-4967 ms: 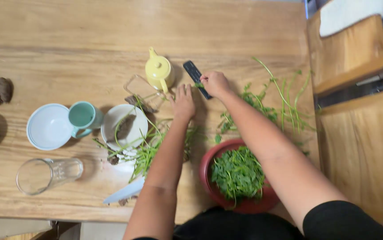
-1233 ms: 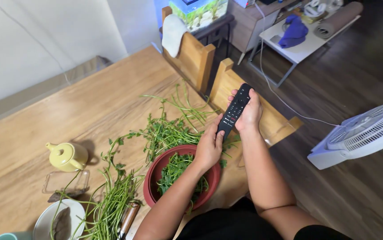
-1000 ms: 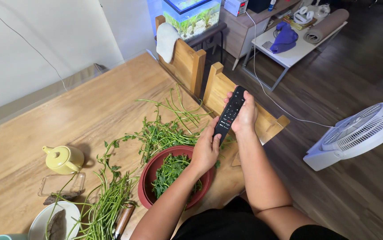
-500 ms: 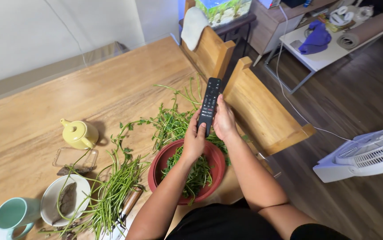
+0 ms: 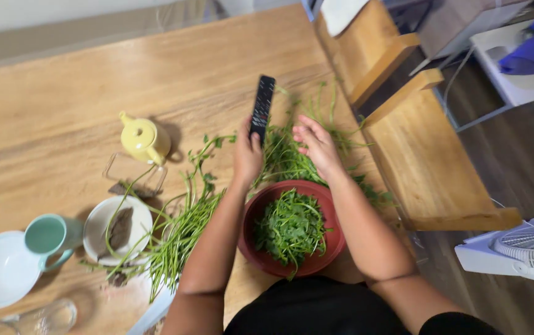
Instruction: The person plucks green leaves and tender tips from long stems by hand, placing the harvested parts into a red bowl while discarding the tougher stalks onto the table.
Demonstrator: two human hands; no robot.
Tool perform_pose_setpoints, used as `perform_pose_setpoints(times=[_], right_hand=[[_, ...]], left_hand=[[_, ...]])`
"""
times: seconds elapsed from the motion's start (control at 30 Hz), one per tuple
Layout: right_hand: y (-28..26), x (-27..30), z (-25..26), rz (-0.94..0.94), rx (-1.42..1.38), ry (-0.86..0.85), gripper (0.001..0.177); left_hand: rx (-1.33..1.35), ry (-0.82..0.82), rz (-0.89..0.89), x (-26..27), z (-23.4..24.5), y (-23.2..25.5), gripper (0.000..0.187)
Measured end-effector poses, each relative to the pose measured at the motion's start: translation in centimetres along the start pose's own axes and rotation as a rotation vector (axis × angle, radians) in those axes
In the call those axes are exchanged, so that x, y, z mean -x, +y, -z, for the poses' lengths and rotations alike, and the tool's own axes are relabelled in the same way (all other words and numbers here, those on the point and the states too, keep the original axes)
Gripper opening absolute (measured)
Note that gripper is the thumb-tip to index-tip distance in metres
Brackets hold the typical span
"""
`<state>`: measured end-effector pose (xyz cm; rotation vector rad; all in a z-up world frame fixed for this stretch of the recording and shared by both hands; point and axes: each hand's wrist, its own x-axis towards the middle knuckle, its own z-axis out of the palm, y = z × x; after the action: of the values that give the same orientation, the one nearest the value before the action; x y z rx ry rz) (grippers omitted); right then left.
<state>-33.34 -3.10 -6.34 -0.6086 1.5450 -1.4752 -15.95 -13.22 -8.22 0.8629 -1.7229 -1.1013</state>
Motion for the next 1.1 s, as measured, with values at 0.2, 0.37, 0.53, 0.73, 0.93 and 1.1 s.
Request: perform_pose_setpoints(times=[0.2,0.37,0.53,0.73,0.93,1.1], right_hand=[[6.1,-5.4,-6.6,0.374,0.713,-0.239,0.028],[7.0,-6.7,-12.2,0.359,1.045,-0.295,0.029],[7.2,-7.4,-15.6,0.607,1.045,-0.317,0.051],[7.3,-6.8,-14.9,0.451,1.166,-0.345,0.015],[2.6,-3.8,-12.2,0.47,0.566,-0.183,0.014],[-2.7,0.2,-9.2,0.715,0.533,-0.166,0.012]], left_hand=[[-0.527,0.13,0.378,-4.8,10.2,-8.4,0.051],[-0.692,0.086,0.655,-6.0,13.5,-13.0,0.047],[-0.577,0.102,0.53,-5.9,14.1,-17.1,0.053],[-0.822,0.127,0.325,-3.8,13.0,-12.6,0.044],[-0.452,-0.314,0.396,1.0,13.8,-3.1,0.046],[-0.534,-0.086,-0.101,2.7,13.4,2.0,0.023]])
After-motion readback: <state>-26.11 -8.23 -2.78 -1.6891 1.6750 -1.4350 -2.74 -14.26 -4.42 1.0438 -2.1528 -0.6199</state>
